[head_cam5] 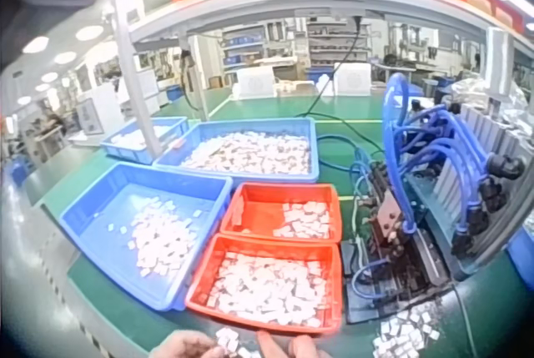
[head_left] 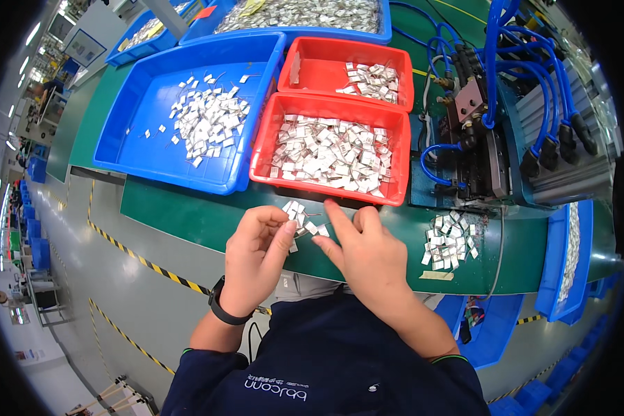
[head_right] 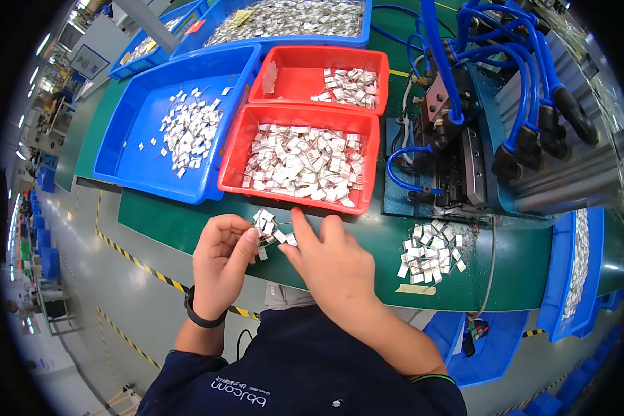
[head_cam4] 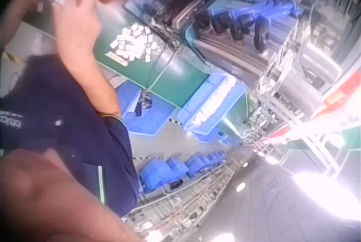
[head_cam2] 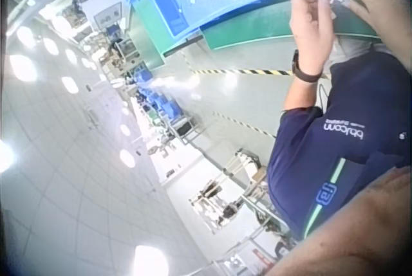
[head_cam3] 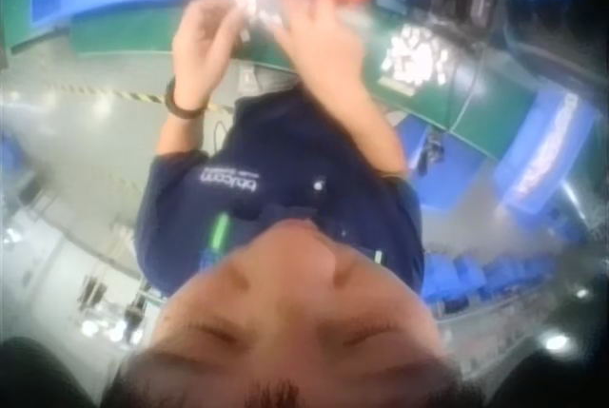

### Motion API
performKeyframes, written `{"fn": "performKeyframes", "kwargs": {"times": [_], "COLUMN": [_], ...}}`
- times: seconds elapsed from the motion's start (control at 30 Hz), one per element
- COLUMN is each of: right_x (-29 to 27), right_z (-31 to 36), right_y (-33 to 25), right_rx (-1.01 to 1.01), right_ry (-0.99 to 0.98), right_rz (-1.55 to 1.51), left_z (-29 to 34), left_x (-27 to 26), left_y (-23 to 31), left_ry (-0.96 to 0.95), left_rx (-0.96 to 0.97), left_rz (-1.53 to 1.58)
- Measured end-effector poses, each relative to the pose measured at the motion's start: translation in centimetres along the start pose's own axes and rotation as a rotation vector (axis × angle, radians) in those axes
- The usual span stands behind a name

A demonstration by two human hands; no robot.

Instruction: The person repeatedly picks small white rectangular components from a green work surface, inserts a thin wire into each one, and places the assembled units into a red bin. The process is performed one at a time by hand without visible tools.

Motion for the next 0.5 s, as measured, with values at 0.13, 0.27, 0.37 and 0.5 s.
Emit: {"fn": "performKeyframes", "kwargs": {"times": [0.13, 0.27, 0.37, 0.5], "right_x": [0.4, 0.1, -0.9, -1.1], "right_z": [0.3, 0.5, 0.6, 0.9], "right_y": [0.2, 1.1, 1.8, 3.3], "right_rx": [-0.026, -0.034, -0.054, 0.044], "right_ry": [-0.037, -0.047, -0.044, 0.0], "right_rz": [-0.062, -0.198, -0.468, -0.827], "left_z": [0.3, 0.4, 0.4, 0.6], "left_x": [0.8, 1.4, 1.9, 3.0], "left_y": [-0.7, -0.4, 0.3, 0.9], "left_ry": [-0.111, -0.206, -0.242, -0.247], "left_rx": [-0.114, -0.01, 0.061, 0.101], "left_rz": [0.229, 0.16, 0.094, 0.099]}}
Point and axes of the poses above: each hand's wrist, its own z-axis away from the middle knuckle, its own x-axis out of the palm, y = z × x, the point moved 7 cm from there along -z, towards the middle knuckle, and after that the axes turned 7 degrees about -z, right-handed, at the moved point
